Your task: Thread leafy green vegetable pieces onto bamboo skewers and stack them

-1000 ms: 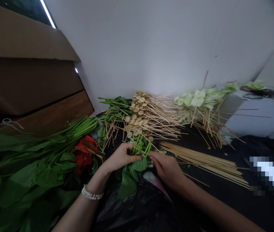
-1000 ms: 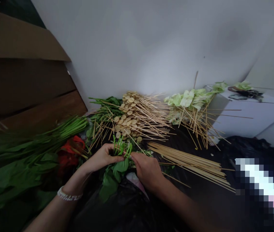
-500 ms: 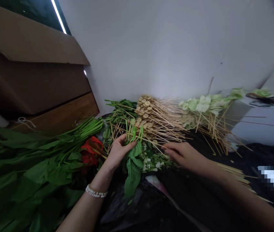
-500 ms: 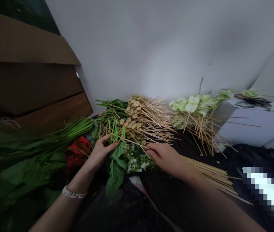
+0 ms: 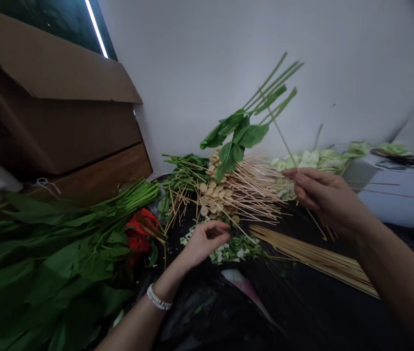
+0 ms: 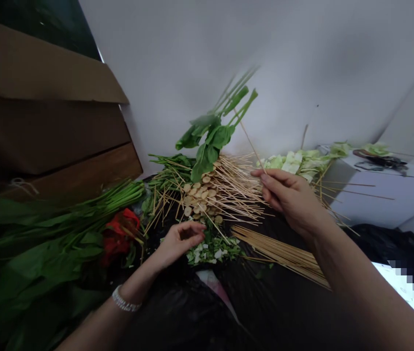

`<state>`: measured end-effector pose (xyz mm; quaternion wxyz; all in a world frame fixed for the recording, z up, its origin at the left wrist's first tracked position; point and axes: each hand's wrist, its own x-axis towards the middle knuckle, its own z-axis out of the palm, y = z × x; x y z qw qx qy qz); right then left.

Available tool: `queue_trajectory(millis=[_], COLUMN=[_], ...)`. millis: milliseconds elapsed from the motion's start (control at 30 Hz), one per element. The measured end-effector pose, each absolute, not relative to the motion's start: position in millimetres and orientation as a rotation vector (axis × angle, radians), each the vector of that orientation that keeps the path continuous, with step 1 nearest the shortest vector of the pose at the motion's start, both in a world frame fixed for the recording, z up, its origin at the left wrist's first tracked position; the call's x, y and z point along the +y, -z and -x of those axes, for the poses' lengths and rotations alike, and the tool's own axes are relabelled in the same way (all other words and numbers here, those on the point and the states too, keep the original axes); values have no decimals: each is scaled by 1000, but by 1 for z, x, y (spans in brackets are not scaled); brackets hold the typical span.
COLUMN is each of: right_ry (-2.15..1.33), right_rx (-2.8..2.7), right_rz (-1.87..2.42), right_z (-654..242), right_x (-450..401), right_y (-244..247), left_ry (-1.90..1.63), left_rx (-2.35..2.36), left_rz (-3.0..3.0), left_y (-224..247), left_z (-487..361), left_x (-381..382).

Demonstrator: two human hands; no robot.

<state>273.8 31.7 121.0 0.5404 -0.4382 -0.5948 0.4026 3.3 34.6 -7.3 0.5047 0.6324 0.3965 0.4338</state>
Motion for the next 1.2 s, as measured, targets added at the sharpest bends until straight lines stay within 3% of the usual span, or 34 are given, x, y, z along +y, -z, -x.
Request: queue_trajectory(millis=[267, 533, 733, 1200], right_ry=[-979, -293, 73, -43], right_rx=[-1420, -1638, -1849, -2219], right_rz=[859, 978, 1363, 1459], right_z=[-205, -133, -99, -78], right_x=[93, 167, 203, 219], right_y=[-143, -139, -120, -89], left_ry=[-869, -828, -843, -826], left_rx=[1104, 1154, 1139, 1142], left_rz=[-1857, -1954, -1988, -2023], left_y=[21, 25, 26, 24], left_z=[-8, -3, -2, 0], left_x=[31, 34, 33, 32])
